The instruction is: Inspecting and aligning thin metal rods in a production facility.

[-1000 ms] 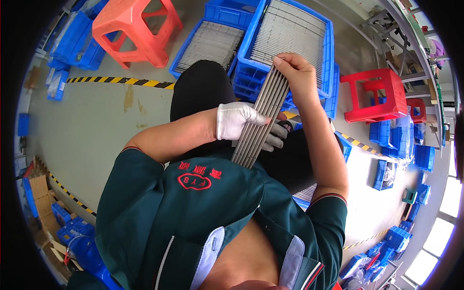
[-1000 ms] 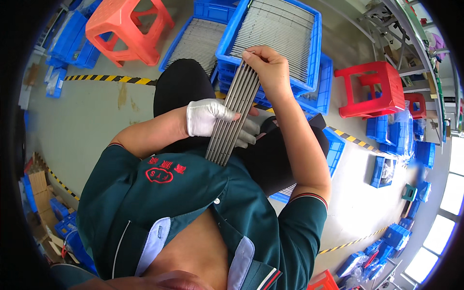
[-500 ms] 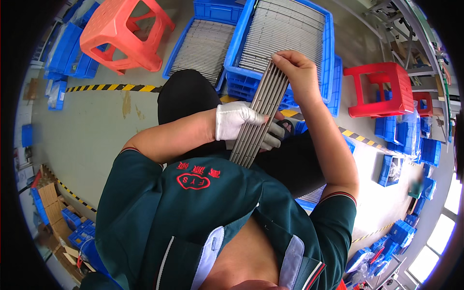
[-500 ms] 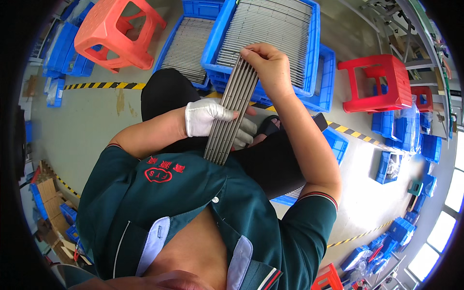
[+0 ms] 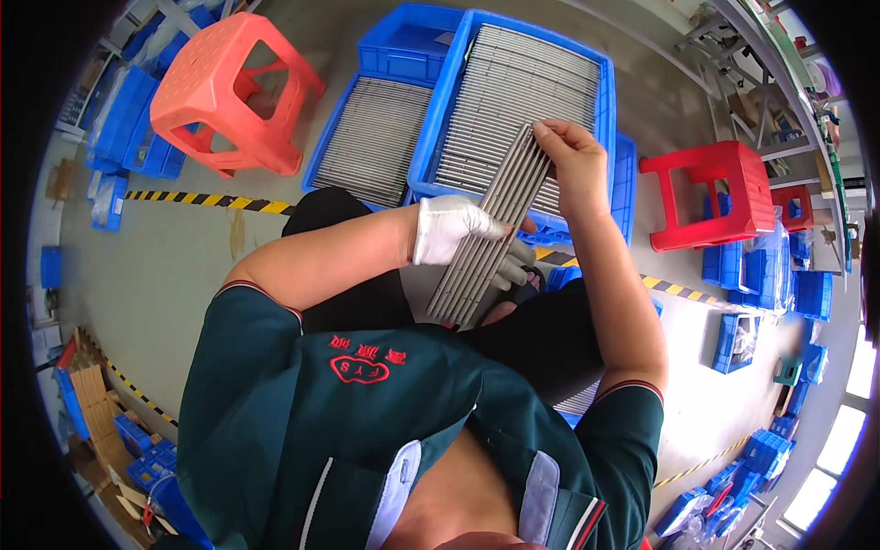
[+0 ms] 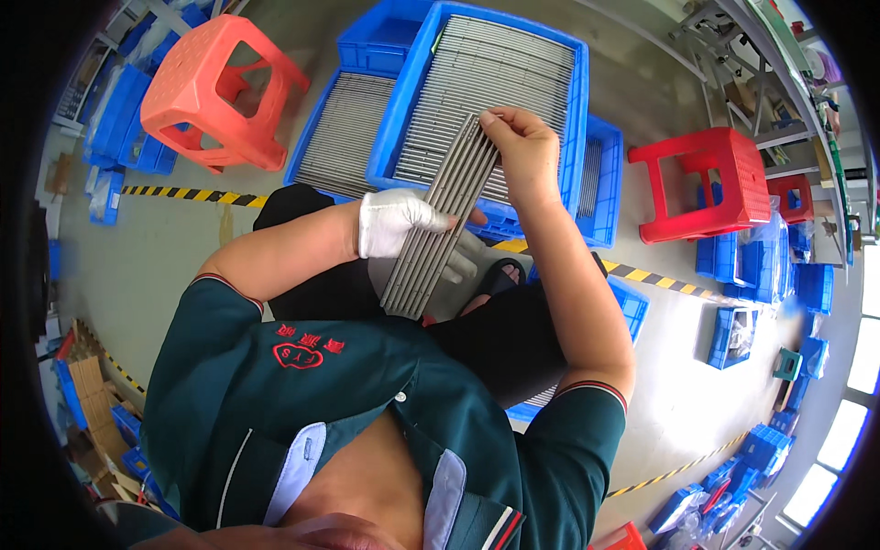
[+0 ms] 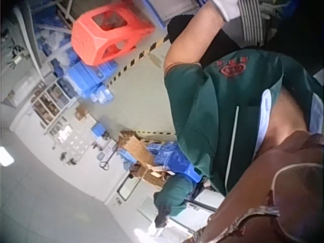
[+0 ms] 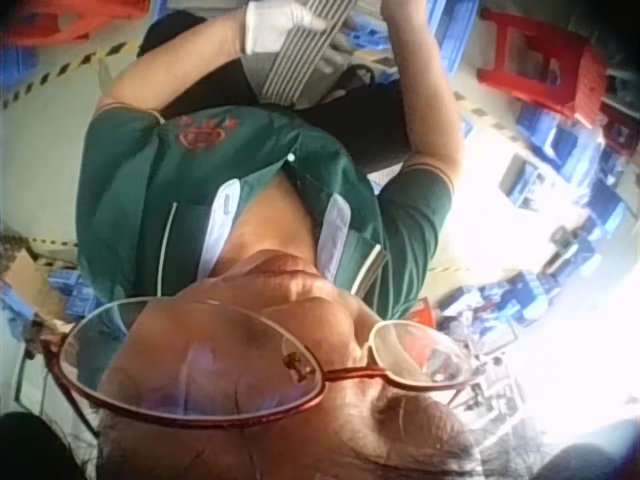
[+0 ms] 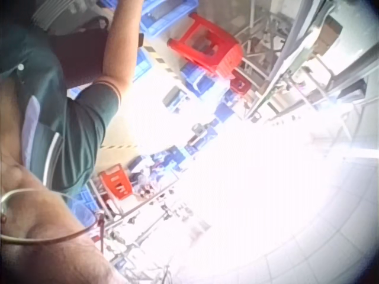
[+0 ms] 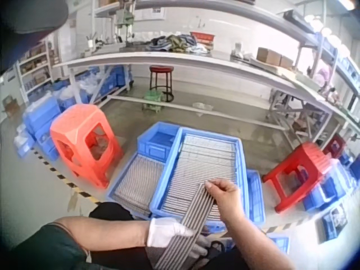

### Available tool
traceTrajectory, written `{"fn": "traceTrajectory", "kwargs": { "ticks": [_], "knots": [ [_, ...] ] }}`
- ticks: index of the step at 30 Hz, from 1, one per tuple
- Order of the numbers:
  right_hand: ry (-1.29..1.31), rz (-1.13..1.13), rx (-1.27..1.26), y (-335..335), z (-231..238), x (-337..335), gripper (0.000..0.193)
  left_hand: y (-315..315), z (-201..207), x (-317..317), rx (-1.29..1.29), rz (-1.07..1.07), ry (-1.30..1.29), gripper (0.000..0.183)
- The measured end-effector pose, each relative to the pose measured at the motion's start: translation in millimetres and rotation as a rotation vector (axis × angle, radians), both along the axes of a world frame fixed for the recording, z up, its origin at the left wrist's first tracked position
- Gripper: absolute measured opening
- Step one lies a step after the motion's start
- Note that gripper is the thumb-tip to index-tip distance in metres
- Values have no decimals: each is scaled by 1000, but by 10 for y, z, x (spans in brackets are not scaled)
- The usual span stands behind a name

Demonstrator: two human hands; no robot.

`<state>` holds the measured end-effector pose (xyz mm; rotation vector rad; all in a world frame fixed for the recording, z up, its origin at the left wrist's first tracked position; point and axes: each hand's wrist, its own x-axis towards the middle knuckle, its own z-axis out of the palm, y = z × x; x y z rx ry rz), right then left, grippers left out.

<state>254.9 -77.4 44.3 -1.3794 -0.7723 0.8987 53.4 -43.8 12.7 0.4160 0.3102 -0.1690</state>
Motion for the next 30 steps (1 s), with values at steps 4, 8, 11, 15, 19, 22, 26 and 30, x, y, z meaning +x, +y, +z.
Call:
{"fn": "traceTrajectory", "kwargs": {
  "ticks": [4, 8, 11, 15, 19, 22, 26, 30],
  "knots": [
    [-43, -40, 16, 37, 8, 33, 17, 43, 39, 61, 45, -2, -48, 48],
    [-65, -24, 12, 76, -43, 23, 19, 53, 41, 68, 20, -2, -61, 49],
    [-72, -8, -2, 107, -79, 22, 18, 59, 16, 65, -27, 11, -70, 49],
    [-63, -7, -28, 131, -105, 6, 17, 64, -35, 54, -57, 30, -58, 51],
    [-61, 19, -65, 168, -109, -6, 19, 75, -93, 62, -103, 37, -70, 53],
    [-42, 34, -84, 206, -107, -15, 19, 78, -117, 51, -86, 42, -59, 53],
    [32, 37, -81, 234, -98, -36, 17, 85, -116, 38, -126, 44, -58, 52],
    [1, 48, -103, 246, -81, -39, 17, 101, -101, 18, -125, 42, -55, 51]
  ]
}}
